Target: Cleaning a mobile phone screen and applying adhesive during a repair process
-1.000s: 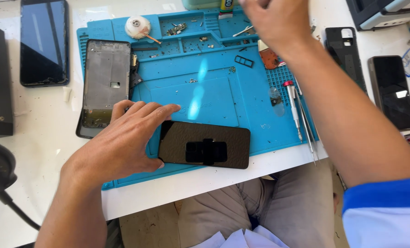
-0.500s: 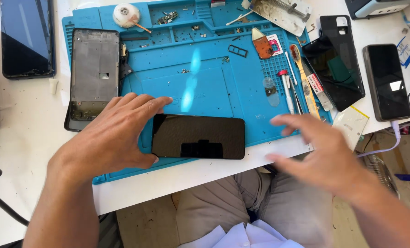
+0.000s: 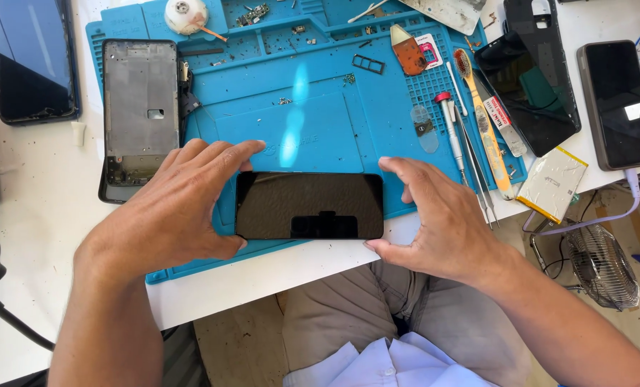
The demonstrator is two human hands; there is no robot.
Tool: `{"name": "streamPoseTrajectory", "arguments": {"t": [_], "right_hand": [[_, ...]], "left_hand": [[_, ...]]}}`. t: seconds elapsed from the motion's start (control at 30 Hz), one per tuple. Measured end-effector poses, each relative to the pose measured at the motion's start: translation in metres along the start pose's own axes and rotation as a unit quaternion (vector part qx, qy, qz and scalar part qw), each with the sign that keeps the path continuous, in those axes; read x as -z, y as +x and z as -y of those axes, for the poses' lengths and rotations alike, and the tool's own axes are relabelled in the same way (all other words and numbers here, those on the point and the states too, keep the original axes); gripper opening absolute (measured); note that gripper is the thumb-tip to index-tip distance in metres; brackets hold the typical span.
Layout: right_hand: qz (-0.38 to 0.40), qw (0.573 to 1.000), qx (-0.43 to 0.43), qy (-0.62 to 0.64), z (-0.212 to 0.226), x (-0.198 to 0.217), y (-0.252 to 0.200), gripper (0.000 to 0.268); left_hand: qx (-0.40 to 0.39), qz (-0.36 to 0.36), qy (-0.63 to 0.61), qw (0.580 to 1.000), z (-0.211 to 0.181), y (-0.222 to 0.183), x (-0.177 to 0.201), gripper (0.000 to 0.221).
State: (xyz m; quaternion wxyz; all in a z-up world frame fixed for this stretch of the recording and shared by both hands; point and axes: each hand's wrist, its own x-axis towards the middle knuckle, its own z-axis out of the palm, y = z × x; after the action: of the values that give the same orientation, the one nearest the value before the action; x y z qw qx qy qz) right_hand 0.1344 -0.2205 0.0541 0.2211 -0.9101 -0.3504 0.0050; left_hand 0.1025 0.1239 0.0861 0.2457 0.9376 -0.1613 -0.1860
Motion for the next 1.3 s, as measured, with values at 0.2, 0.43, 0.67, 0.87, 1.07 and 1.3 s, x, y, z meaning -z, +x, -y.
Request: {"name": "streamPoseTrajectory", "arguments": {"t": [0.2,0.43,0.67,0.87,1.07,1.3], "right_hand": [[0.038,0.999,-0.010,0.014,-0.001,0.004,0.009,0.108],[0.046,0.998,0.042,0.013,-0.003,0.009,0.021,0.113],[0.128,0.991,-0.034,0.019,-0.004,0.024,0.037,0.116],[0.200,0.975,-0.078,0.057,-0.019,0.046,0.069,0.119],[0.250,0.965,-0.057,0.045,-0.028,0.046,0.087,0.115],[0.223,0.970,-0.049,0.085,-0.028,0.051,0.079,0.114]], "left_hand": [[-0.001,0.007,0.011,1.000,-0.001,0.001,-0.001,0.114],[0.001,0.012,-0.008,1.000,-0.003,0.001,0.001,0.113],[0.007,0.007,-0.009,1.000,-0.006,0.007,-0.002,0.116],[-0.003,-0.025,-0.025,0.999,-0.012,0.013,-0.005,0.119],[0.004,-0.050,0.005,0.999,-0.011,0.018,-0.012,0.123],[-0.036,-0.084,0.035,0.995,-0.010,0.018,-0.015,0.121]]}}
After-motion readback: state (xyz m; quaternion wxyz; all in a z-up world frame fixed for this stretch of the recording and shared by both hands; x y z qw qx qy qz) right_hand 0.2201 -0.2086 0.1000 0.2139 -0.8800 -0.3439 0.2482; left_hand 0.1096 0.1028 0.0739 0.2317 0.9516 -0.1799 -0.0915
